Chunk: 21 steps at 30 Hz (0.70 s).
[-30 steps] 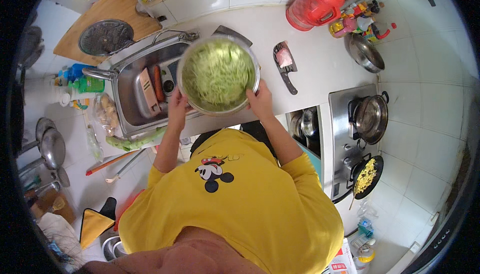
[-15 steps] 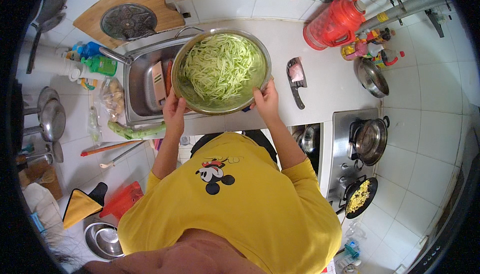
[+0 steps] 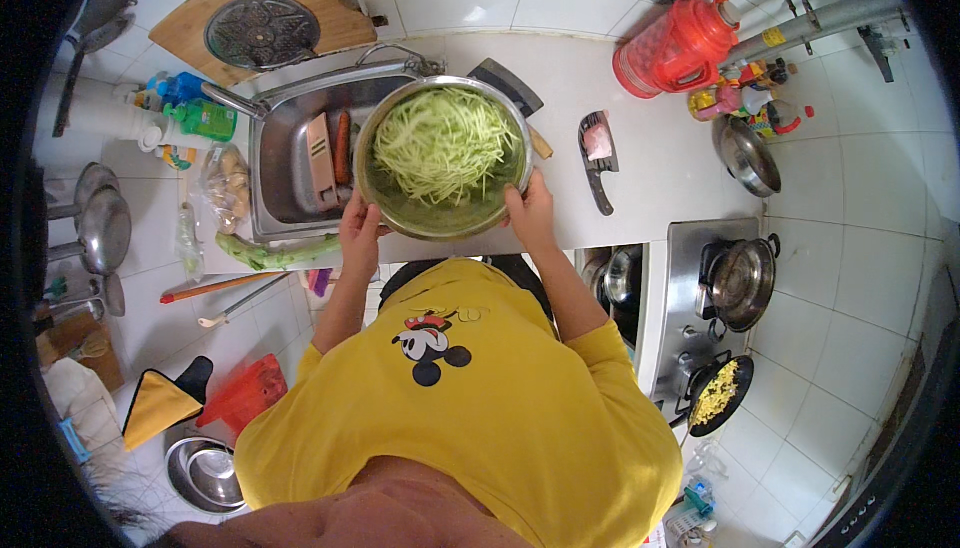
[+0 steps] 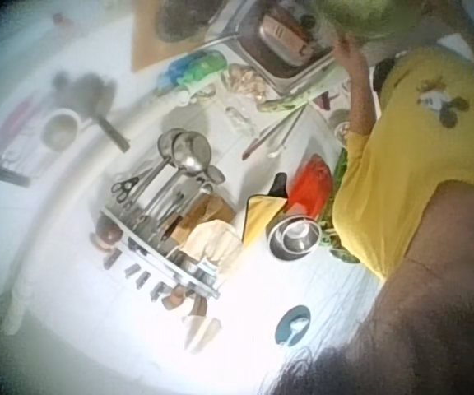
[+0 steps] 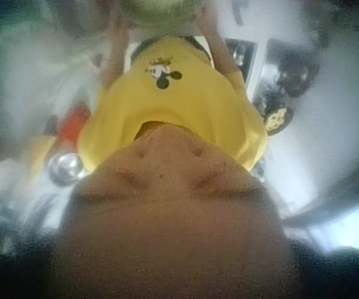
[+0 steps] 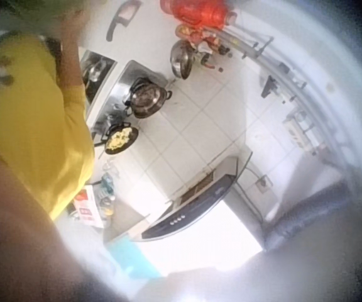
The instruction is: The person grates a cucumber into a metal bowl using a handheld grater. The grated cucumber accumulates in the bowl, and the person briefly adjusts the bowl's position before finishing.
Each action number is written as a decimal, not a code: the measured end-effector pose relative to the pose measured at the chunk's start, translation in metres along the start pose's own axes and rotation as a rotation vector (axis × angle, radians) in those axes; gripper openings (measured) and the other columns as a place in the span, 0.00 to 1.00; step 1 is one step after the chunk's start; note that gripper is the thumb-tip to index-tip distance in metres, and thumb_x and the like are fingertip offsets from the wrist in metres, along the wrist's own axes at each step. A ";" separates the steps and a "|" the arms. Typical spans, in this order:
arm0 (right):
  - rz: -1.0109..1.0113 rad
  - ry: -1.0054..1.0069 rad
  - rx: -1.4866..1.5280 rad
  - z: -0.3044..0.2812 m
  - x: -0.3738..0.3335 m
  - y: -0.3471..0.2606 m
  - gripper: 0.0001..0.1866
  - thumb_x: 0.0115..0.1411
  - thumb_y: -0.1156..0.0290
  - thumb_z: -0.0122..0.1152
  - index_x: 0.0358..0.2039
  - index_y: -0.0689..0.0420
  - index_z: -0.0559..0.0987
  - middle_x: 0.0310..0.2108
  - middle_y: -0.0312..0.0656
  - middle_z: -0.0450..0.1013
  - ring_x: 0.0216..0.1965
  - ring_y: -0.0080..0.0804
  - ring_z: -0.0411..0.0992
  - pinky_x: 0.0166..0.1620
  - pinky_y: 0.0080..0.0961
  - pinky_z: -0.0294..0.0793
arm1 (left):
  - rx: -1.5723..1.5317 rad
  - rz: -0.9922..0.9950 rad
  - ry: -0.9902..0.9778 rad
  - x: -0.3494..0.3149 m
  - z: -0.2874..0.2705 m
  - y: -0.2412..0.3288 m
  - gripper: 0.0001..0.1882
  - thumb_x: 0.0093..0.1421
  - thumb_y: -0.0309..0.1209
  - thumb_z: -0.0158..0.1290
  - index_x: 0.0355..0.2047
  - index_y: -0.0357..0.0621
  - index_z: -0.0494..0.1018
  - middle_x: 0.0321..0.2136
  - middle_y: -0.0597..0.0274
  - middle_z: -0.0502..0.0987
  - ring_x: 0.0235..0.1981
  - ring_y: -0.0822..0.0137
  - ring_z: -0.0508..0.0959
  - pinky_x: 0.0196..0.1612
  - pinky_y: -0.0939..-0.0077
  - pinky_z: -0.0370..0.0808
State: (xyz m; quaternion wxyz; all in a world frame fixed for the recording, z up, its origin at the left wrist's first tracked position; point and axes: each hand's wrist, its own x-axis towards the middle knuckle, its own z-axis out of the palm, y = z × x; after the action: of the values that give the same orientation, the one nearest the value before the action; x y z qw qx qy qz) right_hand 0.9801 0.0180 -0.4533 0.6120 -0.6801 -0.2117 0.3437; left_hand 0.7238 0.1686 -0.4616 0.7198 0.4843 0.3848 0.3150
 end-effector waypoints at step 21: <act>-0.074 -0.063 0.176 0.005 0.005 0.001 0.12 0.64 0.74 0.55 0.47 0.64 0.72 0.26 0.43 0.75 0.15 0.26 0.72 0.16 0.23 0.74 | 0.072 0.217 -0.045 -0.021 -0.002 0.026 0.26 0.73 0.31 0.47 0.69 0.42 0.61 0.53 0.61 0.76 0.48 0.74 0.79 0.42 0.78 0.82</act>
State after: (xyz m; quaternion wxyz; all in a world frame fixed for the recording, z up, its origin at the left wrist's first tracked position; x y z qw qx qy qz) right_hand 0.9793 0.0247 -0.4549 0.6747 -0.6043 -0.2248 0.3593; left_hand 0.7090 0.1612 -0.4321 0.6721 0.5555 0.3250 0.3661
